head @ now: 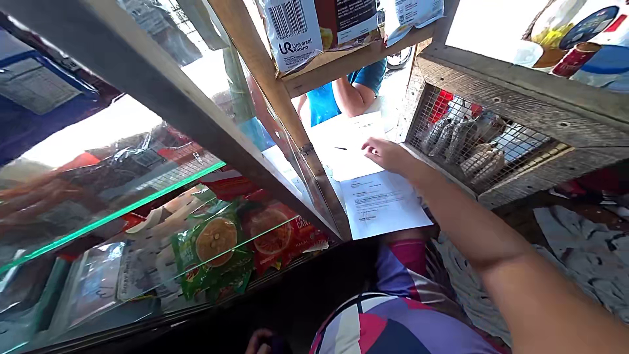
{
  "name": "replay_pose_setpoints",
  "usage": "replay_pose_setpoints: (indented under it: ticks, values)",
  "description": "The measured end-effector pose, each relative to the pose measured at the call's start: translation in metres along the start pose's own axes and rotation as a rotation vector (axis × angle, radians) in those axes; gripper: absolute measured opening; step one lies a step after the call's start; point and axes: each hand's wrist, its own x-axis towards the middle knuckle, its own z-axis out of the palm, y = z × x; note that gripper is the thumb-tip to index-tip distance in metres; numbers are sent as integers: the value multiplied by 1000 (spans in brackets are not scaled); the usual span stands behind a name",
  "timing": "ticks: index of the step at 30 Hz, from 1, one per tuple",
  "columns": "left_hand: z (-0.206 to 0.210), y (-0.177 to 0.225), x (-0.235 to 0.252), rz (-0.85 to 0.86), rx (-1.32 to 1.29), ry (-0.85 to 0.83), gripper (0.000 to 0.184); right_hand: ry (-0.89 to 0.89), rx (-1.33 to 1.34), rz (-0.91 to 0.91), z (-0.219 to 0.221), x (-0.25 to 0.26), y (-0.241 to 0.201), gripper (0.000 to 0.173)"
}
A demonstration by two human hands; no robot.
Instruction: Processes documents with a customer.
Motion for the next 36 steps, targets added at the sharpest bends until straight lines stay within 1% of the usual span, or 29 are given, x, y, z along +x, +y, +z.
replay_pose_setpoints:
  ticks: [1,2,5,7,8,9,10,11,12,14,15,17,18,21,22,24,26,30,31,33,35,36]
  values:
    - [4,11,3,46,13,-57,27,68,121,-47,-12,-29,0,28]
    - [7,20,7,98,34,-117,25,140,248,-48,-22,-60,-2,27]
    - [24,49,18,218,154,-185,25,346,650,107,-37,-148,0,21]
    - [40,73,22,234,222,-204,26,507,972,170,-33,-189,3,17]
    - [49,84,24,251,236,-224,26,536,1089,163,-31,-204,4,16]
    - [58,95,26,279,244,-249,26,526,1147,136,-29,-216,5,21]
    - [68,105,29,316,261,-275,26,515,1159,102,-27,-225,5,28]
    - [78,114,31,363,302,-293,25,516,1141,58,-24,-231,3,31]
    - [87,121,34,437,352,-308,24,536,1103,9,-20,-234,0,29]
    - [106,132,40,625,451,-305,26,613,1056,-124,-9,-237,-11,13]
    - [115,140,42,702,496,-301,27,640,1049,-160,-1,-237,-19,6]
    - [134,158,43,823,566,-308,31,606,1021,-170,20,-239,-37,31]
    - [142,167,43,868,594,-331,34,564,1012,-178,31,-240,-47,39]
    - [161,188,43,962,667,-422,50,428,935,-207,66,-240,-75,47]
    - [167,192,43,990,682,-443,53,386,930,-222,75,-241,-82,48]
    - [176,196,42,1051,686,-463,48,310,953,-253,88,-241,-93,49]
    - [179,197,43,1094,681,-480,36,273,992,-245,94,-241,-97,48]
    - [179,192,43,1116,665,-498,25,229,1080,-202,101,-243,-96,47]
    - [180,191,43,1121,656,-502,24,213,1116,-199,103,-244,-96,45]
    - [182,190,43,1139,638,-509,23,152,1194,-187,108,-246,-97,36]
    - [187,192,41,1157,617,-521,22,58,1169,-175,111,-245,-101,27]
    - [189,194,39,1168,614,-525,22,17,1120,-174,113,-244,-103,27]
